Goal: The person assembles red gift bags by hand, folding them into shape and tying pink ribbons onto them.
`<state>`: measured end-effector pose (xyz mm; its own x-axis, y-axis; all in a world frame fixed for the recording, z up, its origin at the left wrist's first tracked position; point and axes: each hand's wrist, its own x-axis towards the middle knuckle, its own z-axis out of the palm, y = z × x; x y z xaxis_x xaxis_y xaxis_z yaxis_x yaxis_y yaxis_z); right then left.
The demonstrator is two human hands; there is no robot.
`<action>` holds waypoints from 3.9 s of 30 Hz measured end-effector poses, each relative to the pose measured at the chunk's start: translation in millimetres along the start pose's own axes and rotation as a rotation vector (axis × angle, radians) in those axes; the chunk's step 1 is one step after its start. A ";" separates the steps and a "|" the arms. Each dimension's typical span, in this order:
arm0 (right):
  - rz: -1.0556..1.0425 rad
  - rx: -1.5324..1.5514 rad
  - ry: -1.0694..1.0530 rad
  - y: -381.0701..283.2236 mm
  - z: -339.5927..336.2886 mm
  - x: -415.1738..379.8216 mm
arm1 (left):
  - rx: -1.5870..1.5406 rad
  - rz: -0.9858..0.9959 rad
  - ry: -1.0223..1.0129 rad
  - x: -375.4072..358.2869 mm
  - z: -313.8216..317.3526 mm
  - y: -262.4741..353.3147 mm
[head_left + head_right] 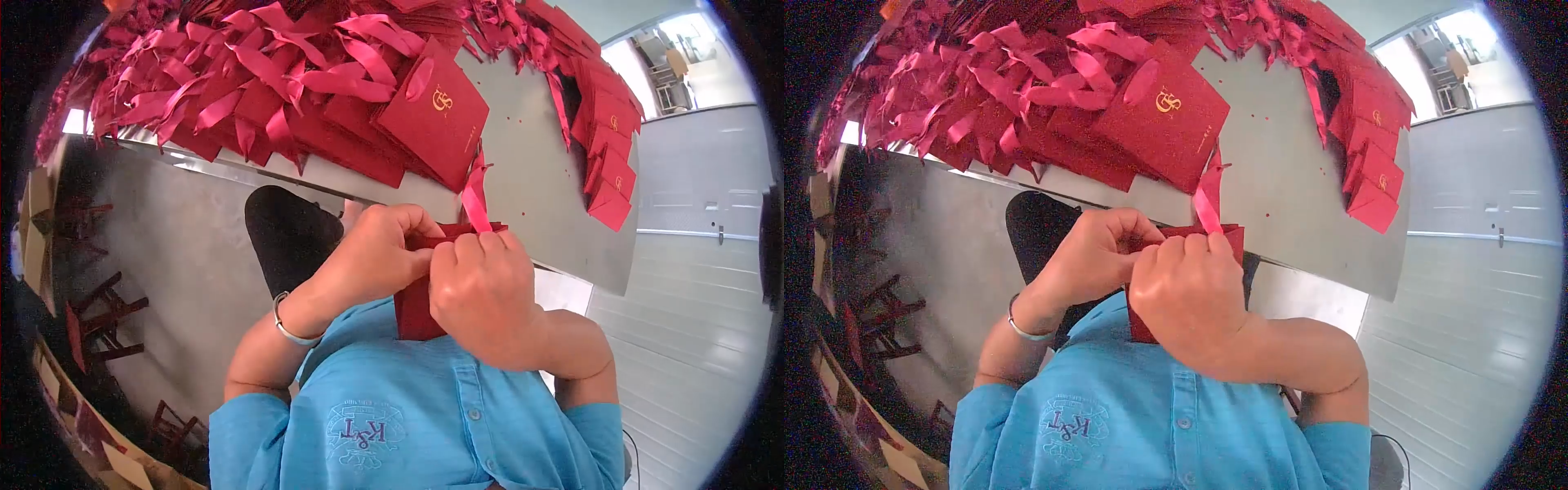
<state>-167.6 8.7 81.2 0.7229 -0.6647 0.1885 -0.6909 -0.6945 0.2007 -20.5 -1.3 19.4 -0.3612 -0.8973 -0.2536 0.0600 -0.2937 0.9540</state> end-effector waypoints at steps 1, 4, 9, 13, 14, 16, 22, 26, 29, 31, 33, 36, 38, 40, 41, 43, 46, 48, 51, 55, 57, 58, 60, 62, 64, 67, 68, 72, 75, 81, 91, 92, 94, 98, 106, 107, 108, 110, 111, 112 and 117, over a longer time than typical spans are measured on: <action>0.006 -0.001 0.004 -0.8 0.0 1.1 | 0.006 0.001 -0.004 0.2 0.8 1.4; -0.003 -0.056 -0.067 3.0 -1.0 3.8 | 0.071 0.013 -0.005 0.5 1.2 8.1; 0.013 0.503 -0.076 29.7 -19.2 0.6 | 0.017 -0.083 -0.029 -0.6 -2.5 12.6; 0.015 0.830 0.068 78.7 -8.5 6.3 | -0.022 -0.068 -0.047 -1.1 0.1 10.4; 0.169 1.010 -0.129 87.3 -7.6 10.0 | 0.060 -0.047 -0.040 -1.2 0.4 8.9; 0.340 1.187 -0.307 98.3 -3.8 12.8 | 0.157 -0.020 -0.053 -1.8 4.6 13.8; 0.134 1.176 -0.678 104.0 11.7 33.0 | 0.230 0.042 0.080 -4.4 20.9 18.8; 0.006 1.187 -0.818 106.7 29.2 40.7 | 0.329 0.155 0.066 -8.4 23.1 21.9; -0.034 1.274 -0.927 108.9 31.9 45.1 | 0.411 0.335 0.004 -6.7 21.7 17.6; -0.005 1.348 -0.997 112.1 34.9 46.1 | 0.404 0.314 -0.045 -7.7 21.7 21.9; -0.006 1.407 -1.061 112.8 41.9 46.5 | 0.396 0.287 -0.084 -5.9 21.2 23.9; -0.027 1.416 -1.061 114.3 43.5 48.3 | 0.431 0.376 -0.083 -3.0 21.6 23.1; -0.036 1.480 -1.090 114.6 47.8 49.3 | 0.431 0.271 -0.092 -4.5 21.3 26.5; -0.043 1.539 -1.123 114.9 50.9 49.2 | 0.431 0.296 -0.090 -3.7 21.3 23.9; -0.040 1.549 -1.107 114.4 51.8 48.3 | 0.424 0.320 -0.086 -3.3 21.4 22.2; -0.033 1.560 -1.083 113.3 55.4 46.3 | 0.458 0.322 -0.068 -2.6 22.7 21.1; -0.002 1.595 -1.070 111.0 62.4 43.6 | 0.498 0.362 -0.046 -1.7 23.7 18.5; 0.045 1.626 -1.093 111.3 64.6 41.8 | 0.512 0.401 -0.045 -1.7 25.5 19.6; 0.072 1.616 -1.112 109.5 66.5 41.6 | 0.560 0.396 -0.045 -1.8 27.8 23.7; 0.046 1.669 -1.091 111.6 59.9 37.2 | 0.512 0.430 -0.071 -2.5 26.9 21.6; 0.060 1.644 -1.112 108.6 64.8 38.4 | 0.515 0.438 -0.080 -3.2 27.0 21.7; 0.064 1.645 -1.108 109.1 62.5 37.1 | 0.519 0.421 -0.096 -4.1 25.6 22.1; 0.136 1.499 -0.975 109.8 54.1 34.7 | 0.523 0.401 -0.114 -4.1 25.5 23.4; 0.160 1.426 -0.941 111.2 42.0 33.9 | 0.638 0.487 -0.093 -4.0 27.0 26.0; 0.181 1.349 -0.905 111.4 35.9 31.9 | 0.618 0.463 -0.100 -3.3 25.0 23.2; 0.169 1.378 -0.793 108.4 31.6 26.7 | 0.571 0.402 -0.089 -4.7 27.4 21.7; 0.187 1.340 -0.744 107.4 29.9 26.1 | 0.547 0.365 -0.071 -6.0 28.7 22.4; 0.307 1.297 -0.614 108.3 25.1 21.2 | 0.572 0.501 -0.182 -12.5 31.2 32.3; 0.216 1.114 -0.340 111.4 39.0 21.9 | 0.482 0.321 -0.097 -13.8 33.5 27.5; 0.283 0.806 0.049 106.0 60.0 16.8 | 0.466 0.279 0.001 -12.9 32.2 20.9; 0.187 0.785 0.246 88.1 71.3 24.0 | 0.507 0.261 -0.052 -7.3 34.4 20.2; 0.160 0.754 0.264 86.2 72.7 26.1 | 0.513 0.311 -0.055 -6.5 35.2 20.3; 0.135 0.721 0.283 85.9 77.0 26.1 | 0.518 0.313 -0.042 -6.3 33.4 18.3; 0.283 0.813 0.442 97.3 64.1 12.5 | 0.576 0.262 -0.020 -10.2 25.4 16.0; 0.135 1.029 0.259 110.2 59.9 -70.3 | 0.559 0.324 0.017 0.0 19.0 4.5; 0.107 1.021 0.239 107.7 57.0 -72.7 | 0.532 0.361 0.011 2.4 20.7 4.2; 0.077 1.015 0.219 105.8 55.1 -74.4 | 0.531 0.361 0.014 3.5 24.8 5.8; 0.095 1.025 0.237 104.2 59.2 -77.3 | 0.449 0.437 0.124 4.4 36.8 9.5; 0.144 1.078 0.223 105.3 58.8 -78.4 | 0.447 0.441 0.134 3.9 39.8 7.9; 0.194 1.131 0.208 106.1 58.8 -78.9 | 0.527 0.525 0.270 1.9 41.4 4.7; 0.165 1.153 0.205 105.4 64.6 -79.0 | 0.616 0.314 0.423 -20.7 25.7 -23.2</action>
<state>-297.6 -29.8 25.4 0.5392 -0.7860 0.3023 -0.2942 -0.5122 -0.8069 -38.3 32.6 6.6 -0.0232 -0.9925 0.1196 -0.4678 0.1165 0.8761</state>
